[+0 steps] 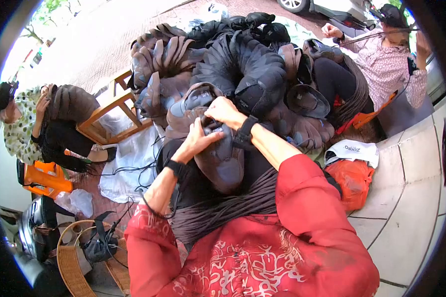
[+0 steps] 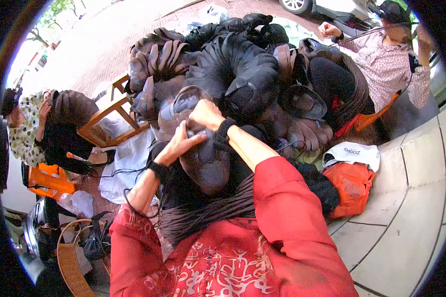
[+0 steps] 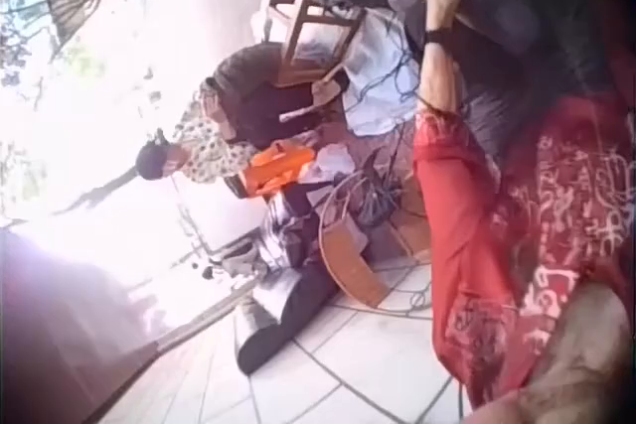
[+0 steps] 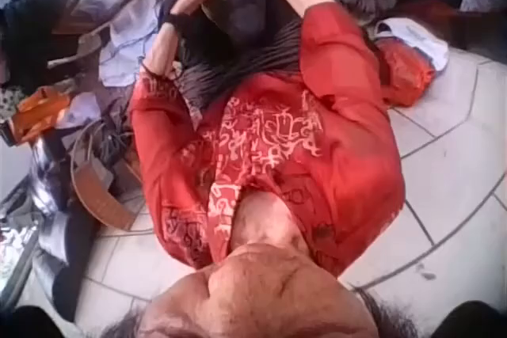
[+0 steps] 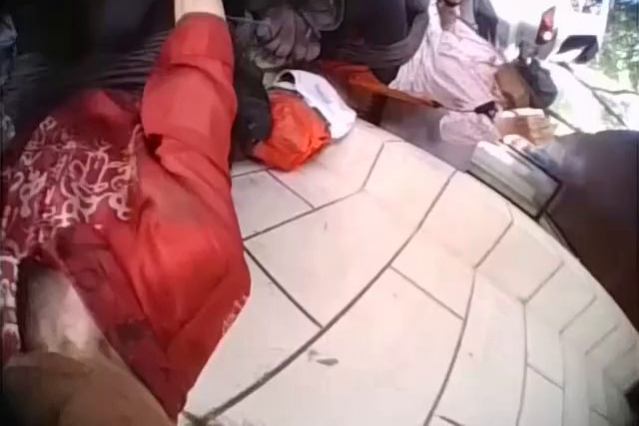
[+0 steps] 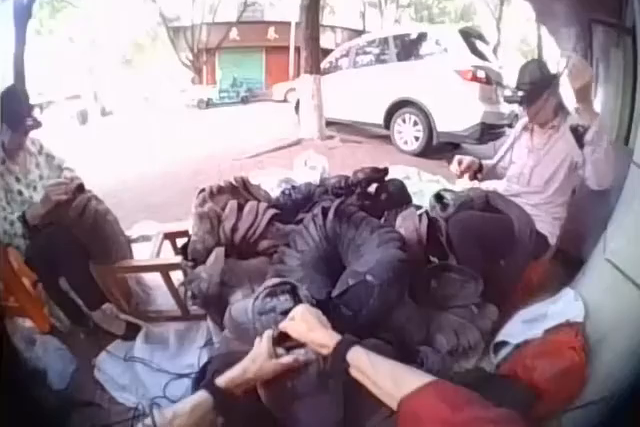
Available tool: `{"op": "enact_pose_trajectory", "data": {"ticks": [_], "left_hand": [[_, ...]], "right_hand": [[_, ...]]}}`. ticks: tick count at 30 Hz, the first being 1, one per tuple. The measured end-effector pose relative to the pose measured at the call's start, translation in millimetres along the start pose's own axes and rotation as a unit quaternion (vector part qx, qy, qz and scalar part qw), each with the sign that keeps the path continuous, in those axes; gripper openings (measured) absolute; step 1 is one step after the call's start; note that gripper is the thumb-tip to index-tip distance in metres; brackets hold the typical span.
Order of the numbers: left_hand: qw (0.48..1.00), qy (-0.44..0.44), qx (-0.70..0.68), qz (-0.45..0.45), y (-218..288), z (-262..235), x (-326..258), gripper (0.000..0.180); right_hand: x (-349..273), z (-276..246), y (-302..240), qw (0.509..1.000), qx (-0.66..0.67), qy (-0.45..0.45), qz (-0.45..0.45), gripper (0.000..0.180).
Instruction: Insert and thread laces through the eyelets of a shoe in a manual assembly or repair setting.
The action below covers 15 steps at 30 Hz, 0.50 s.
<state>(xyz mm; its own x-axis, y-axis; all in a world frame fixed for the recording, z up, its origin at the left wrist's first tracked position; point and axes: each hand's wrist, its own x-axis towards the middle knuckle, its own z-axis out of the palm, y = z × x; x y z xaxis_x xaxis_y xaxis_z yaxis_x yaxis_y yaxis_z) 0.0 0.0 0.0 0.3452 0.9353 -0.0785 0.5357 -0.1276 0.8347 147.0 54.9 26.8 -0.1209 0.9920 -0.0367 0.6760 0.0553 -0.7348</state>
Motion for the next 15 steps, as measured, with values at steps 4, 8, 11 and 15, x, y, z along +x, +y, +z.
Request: {"op": "enact_pose_trajectory", "data": {"ticks": [4,8,11,15], "left_hand": [[0.999,-0.012,-0.025,-0.026,8,1,-19,0.089],[0.979,-0.077,-0.189,-0.021,28,-20,-37,0.074],[0.989,-0.075,-0.123,-0.042,22,-31,-40,0.071],[0.991,-0.071,-0.111,-0.007,9,-53,-35,0.074]], "right_hand": [[-44,-30,-2,0.958,0.251,-0.138,0.001,0.016],[-93,-58,24,0.965,0.178,-0.07,-0.182,0.023],[-166,-71,3,0.957,0.073,-0.124,-0.25,0.007],[-225,-40,18,0.906,-0.126,-0.147,-0.376,0.019]]}}
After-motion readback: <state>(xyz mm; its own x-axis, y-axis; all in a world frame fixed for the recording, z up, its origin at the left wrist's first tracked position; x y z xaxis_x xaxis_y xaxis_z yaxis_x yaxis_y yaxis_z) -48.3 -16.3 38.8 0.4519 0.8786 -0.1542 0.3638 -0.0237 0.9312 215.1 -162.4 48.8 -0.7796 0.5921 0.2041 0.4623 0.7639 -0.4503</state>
